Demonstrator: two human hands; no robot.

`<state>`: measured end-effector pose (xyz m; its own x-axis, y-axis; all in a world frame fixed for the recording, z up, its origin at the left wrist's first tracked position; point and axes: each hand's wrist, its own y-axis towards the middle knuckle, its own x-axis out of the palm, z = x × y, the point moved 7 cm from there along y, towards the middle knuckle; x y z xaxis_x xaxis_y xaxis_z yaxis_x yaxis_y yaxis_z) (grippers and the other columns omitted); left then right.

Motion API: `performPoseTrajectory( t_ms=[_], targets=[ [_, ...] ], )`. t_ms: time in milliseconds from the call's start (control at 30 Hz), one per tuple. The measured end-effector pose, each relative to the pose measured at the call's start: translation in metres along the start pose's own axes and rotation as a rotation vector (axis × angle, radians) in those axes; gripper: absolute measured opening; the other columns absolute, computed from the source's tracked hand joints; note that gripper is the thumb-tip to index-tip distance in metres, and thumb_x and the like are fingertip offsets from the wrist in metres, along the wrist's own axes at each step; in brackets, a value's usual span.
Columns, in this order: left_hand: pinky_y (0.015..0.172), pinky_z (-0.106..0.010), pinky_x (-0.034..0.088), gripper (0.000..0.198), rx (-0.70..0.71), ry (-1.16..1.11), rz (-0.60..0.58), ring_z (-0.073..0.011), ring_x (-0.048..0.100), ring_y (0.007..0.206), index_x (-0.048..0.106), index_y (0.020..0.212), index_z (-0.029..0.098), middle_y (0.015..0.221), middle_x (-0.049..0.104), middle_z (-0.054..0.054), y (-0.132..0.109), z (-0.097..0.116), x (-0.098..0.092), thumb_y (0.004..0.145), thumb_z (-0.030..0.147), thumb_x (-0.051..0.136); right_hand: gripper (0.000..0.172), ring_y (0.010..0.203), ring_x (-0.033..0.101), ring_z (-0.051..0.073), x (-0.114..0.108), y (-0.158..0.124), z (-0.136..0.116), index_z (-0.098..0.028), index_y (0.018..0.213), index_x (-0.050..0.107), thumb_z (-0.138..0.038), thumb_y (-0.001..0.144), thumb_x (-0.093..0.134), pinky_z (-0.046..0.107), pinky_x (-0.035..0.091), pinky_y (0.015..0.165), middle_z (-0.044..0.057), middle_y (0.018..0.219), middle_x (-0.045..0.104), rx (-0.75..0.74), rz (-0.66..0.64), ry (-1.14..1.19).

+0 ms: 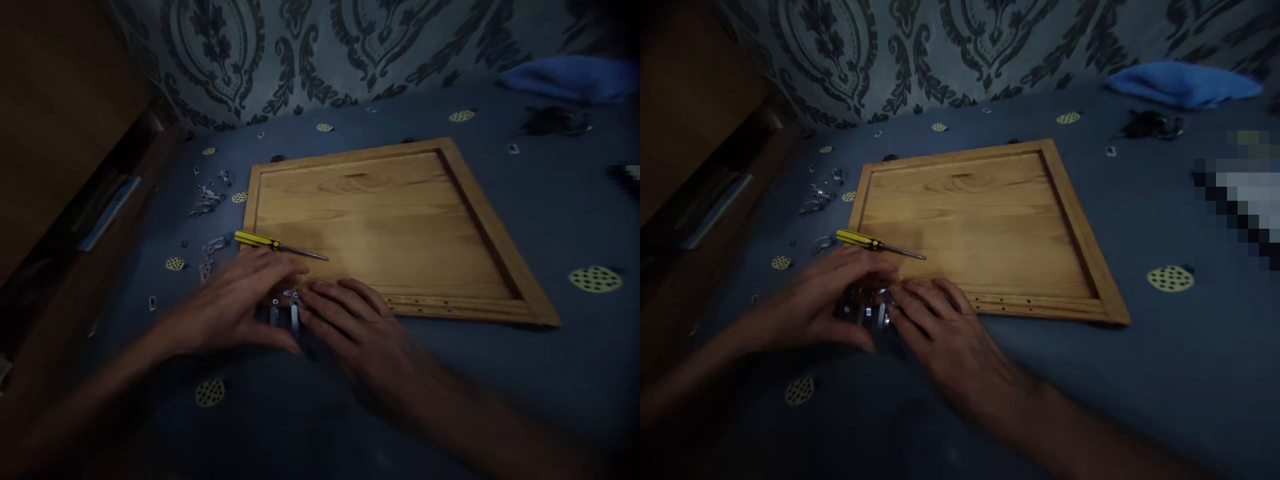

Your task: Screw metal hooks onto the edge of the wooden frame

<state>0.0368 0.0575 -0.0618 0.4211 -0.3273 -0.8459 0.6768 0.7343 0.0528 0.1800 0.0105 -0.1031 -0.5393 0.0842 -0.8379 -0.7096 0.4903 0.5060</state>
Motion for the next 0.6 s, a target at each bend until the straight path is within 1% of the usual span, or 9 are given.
performPoseTrajectory(
  t_ms=[33,100,167,233,333,433,600],
  targets=[
    [0.1,-0.043,0.05,0.072,-0.01,0.037,-0.017,-0.03,0.062,0.119,0.054,0.134,0.022,0.125,0.067,-0.01,-0.003,0.001,0.006,0.078,0.054,0.085,0.037,0.124,0.06,0.027,0.0,0.0,0.0,-0.012,0.126,0.068,-0.008,0.099,0.043,0.047,0.046,0.106,0.012,0.129,0.073,0.004,0.007,-0.001],
    [0.107,-0.047,0.048,0.073,-0.048,0.075,-0.03,-0.0313,0.059,0.127,0.05,0.138,0.025,0.132,0.065,-0.01,-0.008,-0.001,0.014,0.079,0.048,0.085,0.036,0.126,0.06,0.026,0.001,0.0,0.001,-0.013,0.126,0.068,-0.009,0.099,0.044,0.047,0.046,0.107,0.012,0.129,0.073,0.017,0.02,-0.006],
    [0.109,-0.047,0.048,0.075,-0.099,0.067,-0.029,-0.031,0.058,0.129,0.046,0.142,0.028,0.137,0.062,-0.009,-0.01,-0.005,0.018,0.081,0.044,0.085,0.035,0.126,0.06,0.026,0.002,-0.001,0.001,-0.013,0.126,0.068,-0.011,0.1,0.045,0.046,0.046,0.106,0.012,0.129,0.073,0.014,0.026,-0.012],
    [0.11,-0.047,0.049,0.079,-0.147,0.049,-0.012,-0.0305,0.058,0.129,0.041,0.146,0.03,0.138,0.061,-0.009,-0.012,-0.008,0.018,0.081,0.04,0.085,0.035,0.126,0.06,0.027,0.003,-0.002,0.001,-0.012,0.126,0.068,-0.011,0.1,0.045,0.047,0.047,0.106,0.012,0.13,0.073,0.012,0.031,-0.008],
    [0.108,-0.046,0.051,0.082,-0.167,0.018,-0.007,-0.0296,0.059,0.127,0.037,0.149,0.03,0.135,0.062,-0.008,-0.012,-0.007,0.018,0.082,0.034,0.085,0.035,0.127,0.059,0.027,0.004,-0.002,0.001,-0.011,0.127,0.068,-0.009,0.1,0.046,0.049,0.047,0.107,0.014,0.131,0.072,0.019,0.027,0.011],
    [0.106,-0.044,0.052,0.082,-0.163,-0.002,0.001,-0.0289,0.061,0.124,0.036,0.148,0.03,0.131,0.062,-0.007,-0.011,-0.005,0.018,0.082,0.03,0.084,0.036,0.128,0.058,0.028,0.004,-0.002,0.0,-0.011,0.129,0.067,-0.009,0.1,0.046,0.051,0.048,0.105,0.016,0.131,0.071,0.012,0.014,0.007],
    [0.102,-0.041,0.054,0.078,-0.191,-0.081,0.024,-0.0268,0.064,0.116,0.039,0.145,0.03,0.124,0.064,-0.005,-0.011,-0.008,0.021,0.08,0.029,0.083,0.036,0.13,0.058,0.027,0.005,-0.003,0.0,-0.013,0.13,0.066,-0.01,0.101,0.046,0.049,0.045,0.109,0.012,0.134,0.071,0.024,0.035,-0.014]
  ],
)
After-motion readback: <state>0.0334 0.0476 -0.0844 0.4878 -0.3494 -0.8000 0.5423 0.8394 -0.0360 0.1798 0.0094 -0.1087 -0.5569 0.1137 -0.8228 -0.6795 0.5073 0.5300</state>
